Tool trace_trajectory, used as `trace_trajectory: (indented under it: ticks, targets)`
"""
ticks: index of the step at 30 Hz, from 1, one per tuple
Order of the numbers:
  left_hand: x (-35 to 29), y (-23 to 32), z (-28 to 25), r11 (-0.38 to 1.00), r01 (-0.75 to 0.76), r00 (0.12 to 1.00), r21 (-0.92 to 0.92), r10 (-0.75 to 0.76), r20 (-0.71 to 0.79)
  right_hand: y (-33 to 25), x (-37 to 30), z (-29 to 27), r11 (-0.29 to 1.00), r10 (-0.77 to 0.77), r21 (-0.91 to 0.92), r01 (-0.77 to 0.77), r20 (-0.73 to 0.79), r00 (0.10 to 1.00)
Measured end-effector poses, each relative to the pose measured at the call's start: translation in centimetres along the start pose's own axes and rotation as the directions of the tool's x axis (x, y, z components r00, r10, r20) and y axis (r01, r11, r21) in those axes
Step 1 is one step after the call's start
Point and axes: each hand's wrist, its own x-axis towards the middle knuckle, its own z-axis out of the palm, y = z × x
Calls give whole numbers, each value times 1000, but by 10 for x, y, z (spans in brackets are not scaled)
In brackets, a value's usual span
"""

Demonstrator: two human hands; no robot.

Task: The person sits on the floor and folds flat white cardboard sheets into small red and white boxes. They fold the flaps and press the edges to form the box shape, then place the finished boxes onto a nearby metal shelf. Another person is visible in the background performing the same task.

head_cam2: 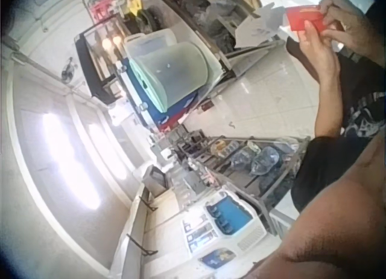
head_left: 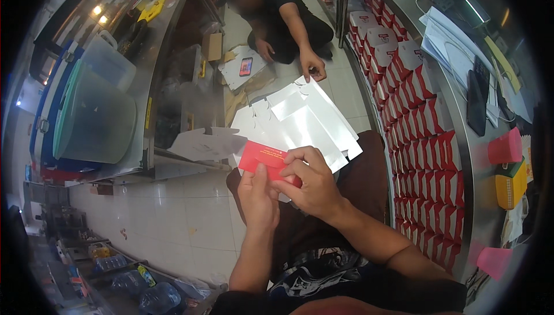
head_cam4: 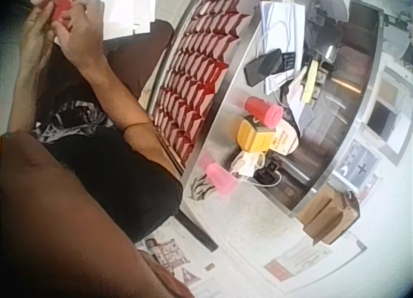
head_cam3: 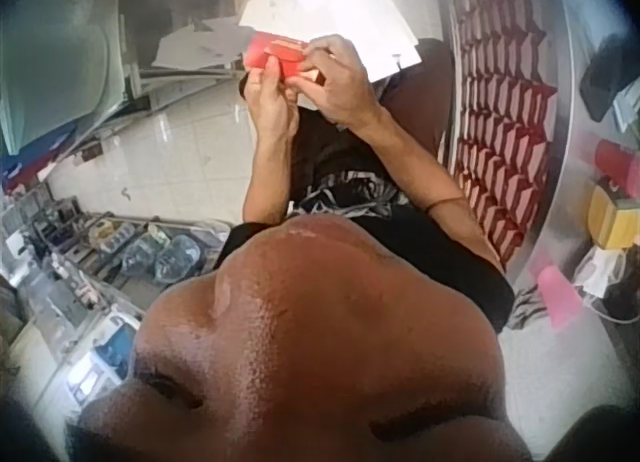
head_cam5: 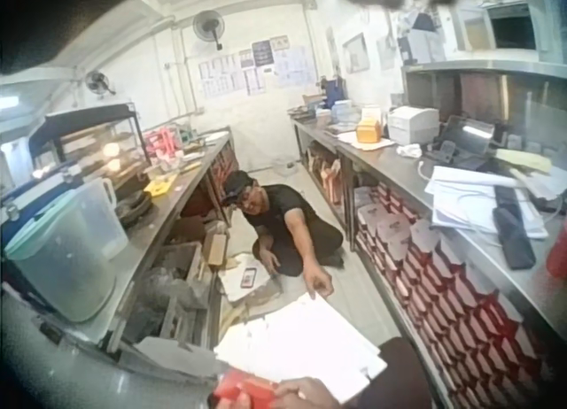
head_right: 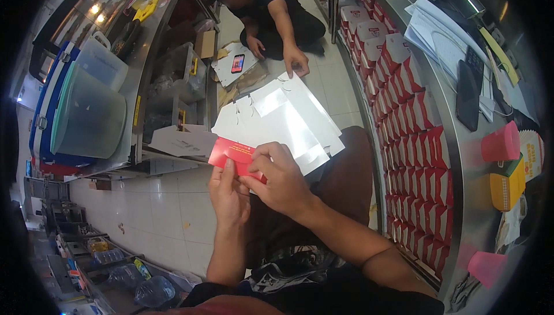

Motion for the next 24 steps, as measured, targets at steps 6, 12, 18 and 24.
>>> trace_trajectory:
  ticks: [6,12,18,24]
  targets:
    - [-9,19,-12,970,-21,993,244,-9,120,13,1,-28,880,102,441,-177,188,977]
    - [-23,48,-8,734,59,800,677,-441,408,4,19,-71,916,3,398,-43,102,995]
    - [-18,66,23,337,-409,644,848,-552,529,6,28,-101,995,-97,37,93,114,989]
    - [-23,51,38,409,-392,863,824,-147,484,27,18,-104,988,52,154,-3,-312,949]
